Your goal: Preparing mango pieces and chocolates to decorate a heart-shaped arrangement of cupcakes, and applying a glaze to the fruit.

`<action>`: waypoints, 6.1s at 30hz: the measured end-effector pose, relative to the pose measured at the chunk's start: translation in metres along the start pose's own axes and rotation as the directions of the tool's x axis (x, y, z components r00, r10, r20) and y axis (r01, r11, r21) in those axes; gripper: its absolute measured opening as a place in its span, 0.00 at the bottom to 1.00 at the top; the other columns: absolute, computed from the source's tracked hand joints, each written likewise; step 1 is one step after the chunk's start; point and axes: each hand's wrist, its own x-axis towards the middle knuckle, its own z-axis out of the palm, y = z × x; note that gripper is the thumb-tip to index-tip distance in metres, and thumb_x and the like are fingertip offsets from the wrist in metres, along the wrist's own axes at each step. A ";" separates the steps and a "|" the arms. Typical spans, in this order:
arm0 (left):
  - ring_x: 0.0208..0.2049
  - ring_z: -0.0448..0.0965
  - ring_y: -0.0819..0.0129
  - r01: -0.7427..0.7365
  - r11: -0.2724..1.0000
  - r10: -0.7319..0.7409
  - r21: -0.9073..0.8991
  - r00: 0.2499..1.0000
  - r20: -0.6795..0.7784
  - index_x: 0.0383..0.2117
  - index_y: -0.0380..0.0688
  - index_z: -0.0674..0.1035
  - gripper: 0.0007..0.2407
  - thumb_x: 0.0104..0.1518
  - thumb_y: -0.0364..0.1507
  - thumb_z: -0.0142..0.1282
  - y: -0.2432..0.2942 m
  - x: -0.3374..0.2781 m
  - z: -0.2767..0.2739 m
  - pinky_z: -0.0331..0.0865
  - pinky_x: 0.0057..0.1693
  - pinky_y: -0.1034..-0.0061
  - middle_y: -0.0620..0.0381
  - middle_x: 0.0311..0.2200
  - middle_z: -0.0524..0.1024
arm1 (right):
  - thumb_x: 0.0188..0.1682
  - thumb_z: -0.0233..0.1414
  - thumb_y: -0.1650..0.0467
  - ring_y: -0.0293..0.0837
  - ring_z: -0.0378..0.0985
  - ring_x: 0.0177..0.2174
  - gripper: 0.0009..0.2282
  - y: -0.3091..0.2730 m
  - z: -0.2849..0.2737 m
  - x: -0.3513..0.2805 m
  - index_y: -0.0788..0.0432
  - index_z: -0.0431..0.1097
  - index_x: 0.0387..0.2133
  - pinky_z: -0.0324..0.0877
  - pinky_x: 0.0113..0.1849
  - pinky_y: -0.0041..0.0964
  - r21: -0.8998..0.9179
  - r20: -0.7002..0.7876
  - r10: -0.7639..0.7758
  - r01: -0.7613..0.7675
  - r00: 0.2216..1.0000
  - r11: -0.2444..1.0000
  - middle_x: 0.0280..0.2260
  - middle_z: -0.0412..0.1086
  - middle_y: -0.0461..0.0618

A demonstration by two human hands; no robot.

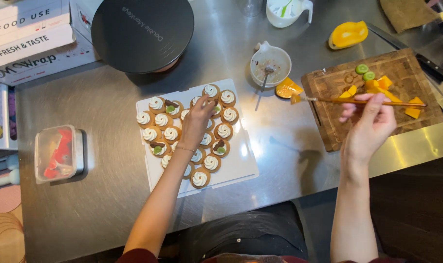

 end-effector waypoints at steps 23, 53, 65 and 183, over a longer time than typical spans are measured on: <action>0.49 0.81 0.59 0.352 0.774 -0.520 -0.526 0.828 -0.210 0.57 0.30 0.69 0.15 0.68 0.25 0.40 0.105 -0.088 -0.079 0.81 0.48 0.71 0.43 0.58 0.70 | 0.57 0.54 0.72 0.57 0.76 0.24 0.09 0.130 0.121 0.092 0.70 0.73 0.32 0.69 0.30 0.48 -0.669 0.260 -0.152 0.291 0.954 0.684 0.26 0.73 0.64; 0.43 0.76 0.51 0.138 0.988 -0.142 -0.073 0.988 -0.062 0.47 0.36 0.77 0.15 0.56 0.28 0.63 0.306 0.087 0.271 0.73 0.47 0.63 0.48 0.41 0.76 | 0.64 0.46 0.64 0.39 0.70 0.30 0.14 0.047 -0.290 0.107 0.66 0.67 0.41 0.67 0.35 0.32 0.285 -0.315 0.302 -0.214 0.900 0.934 0.31 0.70 0.52; 0.54 0.72 0.49 -0.078 0.948 0.163 -0.309 0.952 0.258 0.53 0.38 0.75 0.19 0.54 0.23 0.62 0.290 0.110 0.266 0.69 0.58 0.61 0.46 0.50 0.76 | 0.66 0.44 0.64 0.40 0.71 0.32 0.14 0.059 -0.307 0.120 0.66 0.65 0.43 0.68 0.36 0.33 0.280 -0.166 0.284 -0.231 0.944 0.932 0.33 0.71 0.54; 0.38 0.84 0.71 0.529 0.399 -0.429 -0.749 0.829 0.357 0.65 0.49 0.61 0.33 0.51 0.22 0.65 0.055 -0.103 -0.144 0.80 0.42 0.78 0.50 0.41 0.79 | 0.45 0.59 0.69 0.54 0.78 0.41 0.18 -0.077 0.271 -0.056 0.55 0.72 0.50 0.73 0.43 0.47 0.083 0.912 0.177 0.589 -0.371 0.804 0.40 0.75 0.53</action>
